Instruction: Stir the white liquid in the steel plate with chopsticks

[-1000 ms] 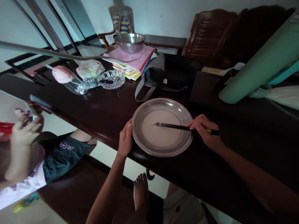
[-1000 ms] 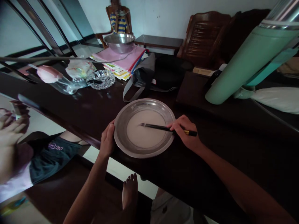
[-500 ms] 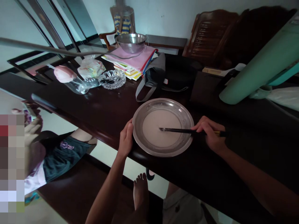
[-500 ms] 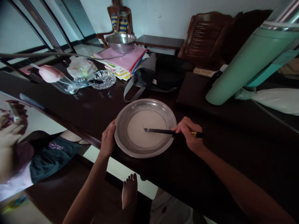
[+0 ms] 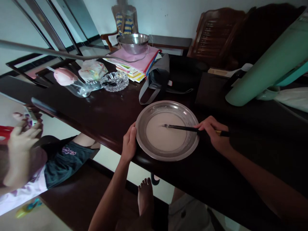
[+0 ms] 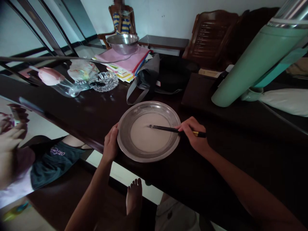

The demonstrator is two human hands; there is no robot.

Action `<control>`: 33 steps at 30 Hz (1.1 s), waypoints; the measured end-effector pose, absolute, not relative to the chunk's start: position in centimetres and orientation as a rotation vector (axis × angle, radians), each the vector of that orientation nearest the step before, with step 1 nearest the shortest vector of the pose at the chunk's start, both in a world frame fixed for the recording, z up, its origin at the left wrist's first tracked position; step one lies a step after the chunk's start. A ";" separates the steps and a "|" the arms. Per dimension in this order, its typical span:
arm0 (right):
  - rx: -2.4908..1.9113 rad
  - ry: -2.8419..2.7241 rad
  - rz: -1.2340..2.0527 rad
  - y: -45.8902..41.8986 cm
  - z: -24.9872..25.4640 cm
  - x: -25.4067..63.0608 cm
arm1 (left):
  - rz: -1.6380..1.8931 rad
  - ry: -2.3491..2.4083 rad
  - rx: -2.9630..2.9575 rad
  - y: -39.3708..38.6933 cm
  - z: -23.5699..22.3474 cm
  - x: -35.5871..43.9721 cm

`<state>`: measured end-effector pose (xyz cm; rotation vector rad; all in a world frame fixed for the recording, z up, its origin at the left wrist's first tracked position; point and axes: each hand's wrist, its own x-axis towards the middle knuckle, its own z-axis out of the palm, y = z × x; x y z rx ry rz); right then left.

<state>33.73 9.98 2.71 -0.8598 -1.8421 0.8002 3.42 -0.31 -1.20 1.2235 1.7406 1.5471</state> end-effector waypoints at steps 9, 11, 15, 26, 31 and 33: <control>-0.861 -1.849 0.808 9.9 2.9 33.6 | 1.554 1.740 1.211 -0.4 -1.4 3.4; -0.879 -1.759 0.804 9.9 2.9 33.6 | 1.544 1.725 1.223 -0.4 -1.4 3.3; -0.778 -1.854 0.851 9.8 2.9 33.6 | 1.551 1.726 1.215 -0.3 -1.4 3.3; -0.729 -1.898 0.845 10.0 2.6 33.7 | 1.536 1.767 1.233 -0.4 -1.2 3.4; -0.820 -1.774 0.781 10.1 2.6 33.8 | 1.542 1.750 1.235 -0.3 -1.2 3.4; -0.767 -1.800 0.821 10.1 2.5 33.7 | 1.545 1.745 1.228 -0.3 -1.3 3.4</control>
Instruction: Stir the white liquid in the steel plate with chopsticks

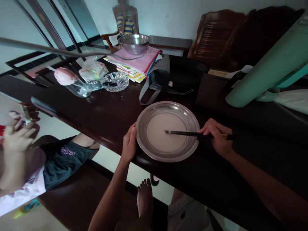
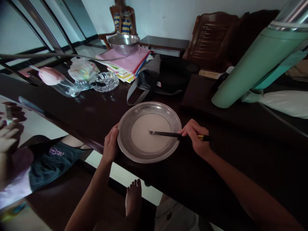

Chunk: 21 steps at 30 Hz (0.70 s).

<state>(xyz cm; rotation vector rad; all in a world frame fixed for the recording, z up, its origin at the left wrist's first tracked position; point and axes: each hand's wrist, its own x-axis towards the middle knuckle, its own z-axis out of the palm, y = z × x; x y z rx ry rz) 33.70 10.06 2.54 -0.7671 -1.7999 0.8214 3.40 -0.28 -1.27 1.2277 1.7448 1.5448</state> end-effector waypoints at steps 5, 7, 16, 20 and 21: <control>-0.813 -1.884 0.785 10.1 2.6 33.7 | 1.548 1.752 1.215 -0.3 -1.3 3.3; -0.841 -1.770 0.785 10.2 2.5 33.8 | 1.545 1.748 1.228 -0.3 -1.4 3.3; -0.826 -1.788 0.809 10.1 2.5 33.8 | 1.556 1.748 1.224 -0.3 -1.3 3.4; -0.728 -1.791 0.866 10.0 2.4 33.9 | 1.541 1.740 1.227 -0.3 -1.2 3.4; -0.712 -1.836 0.865 10.0 2.4 33.9 | 1.544 1.744 1.225 -0.3 -1.2 3.4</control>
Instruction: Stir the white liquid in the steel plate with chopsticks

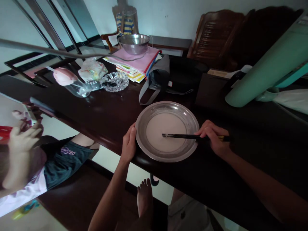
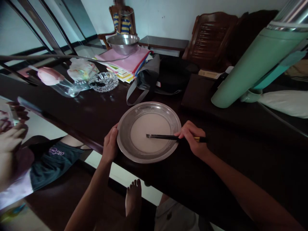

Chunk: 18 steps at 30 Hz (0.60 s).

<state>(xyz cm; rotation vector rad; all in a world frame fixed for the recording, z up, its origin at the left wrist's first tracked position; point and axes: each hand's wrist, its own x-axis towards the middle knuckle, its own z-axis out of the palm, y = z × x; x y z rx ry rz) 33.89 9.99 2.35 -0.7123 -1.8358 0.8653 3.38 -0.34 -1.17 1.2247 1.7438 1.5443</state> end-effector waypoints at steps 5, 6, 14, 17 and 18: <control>-0.830 -1.779 0.785 10.2 2.4 33.9 | 1.558 1.728 1.232 -0.3 -1.2 3.4; -0.821 -1.747 0.800 10.2 2.4 33.9 | 1.557 1.720 1.233 -0.3 -1.2 3.4; -0.852 -1.808 0.801 10.1 2.7 33.8 | 1.555 1.742 1.214 -0.3 -1.4 3.3; -0.822 -1.749 0.856 10.1 2.8 33.8 | 1.542 1.736 1.216 -0.3 -1.2 3.4; -0.790 -1.786 0.875 10.1 2.7 33.8 | 1.542 1.738 1.215 -0.3 -1.2 3.4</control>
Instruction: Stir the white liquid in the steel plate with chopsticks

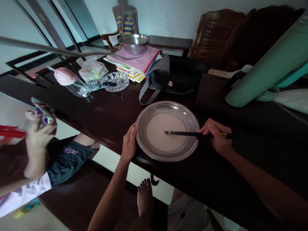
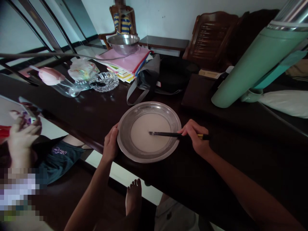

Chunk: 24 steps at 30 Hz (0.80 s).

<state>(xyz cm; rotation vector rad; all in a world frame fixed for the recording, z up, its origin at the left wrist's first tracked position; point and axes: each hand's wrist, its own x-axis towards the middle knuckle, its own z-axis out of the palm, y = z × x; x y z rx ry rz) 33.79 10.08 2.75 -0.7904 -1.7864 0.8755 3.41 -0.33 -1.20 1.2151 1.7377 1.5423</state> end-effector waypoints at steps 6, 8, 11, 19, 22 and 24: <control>-0.878 -1.746 0.835 10.1 2.7 33.7 | 1.553 1.740 1.214 -0.4 -1.4 3.3; -0.870 -1.701 0.872 10.1 2.7 33.8 | 1.550 1.731 1.215 -0.4 -1.5 3.3; -0.816 -1.826 0.892 10.0 2.8 33.7 | 1.549 1.742 1.211 -0.3 -1.4 3.3; -0.819 -1.760 0.875 10.0 2.6 33.7 | 1.544 1.715 1.218 -0.4 -1.3 3.4; -0.828 -1.861 0.855 9.9 2.7 33.6 | 1.557 1.739 1.210 -0.4 -1.4 3.3; -0.887 -1.802 0.818 10.0 2.8 33.6 | 1.557 1.739 1.216 -0.4 -1.4 3.3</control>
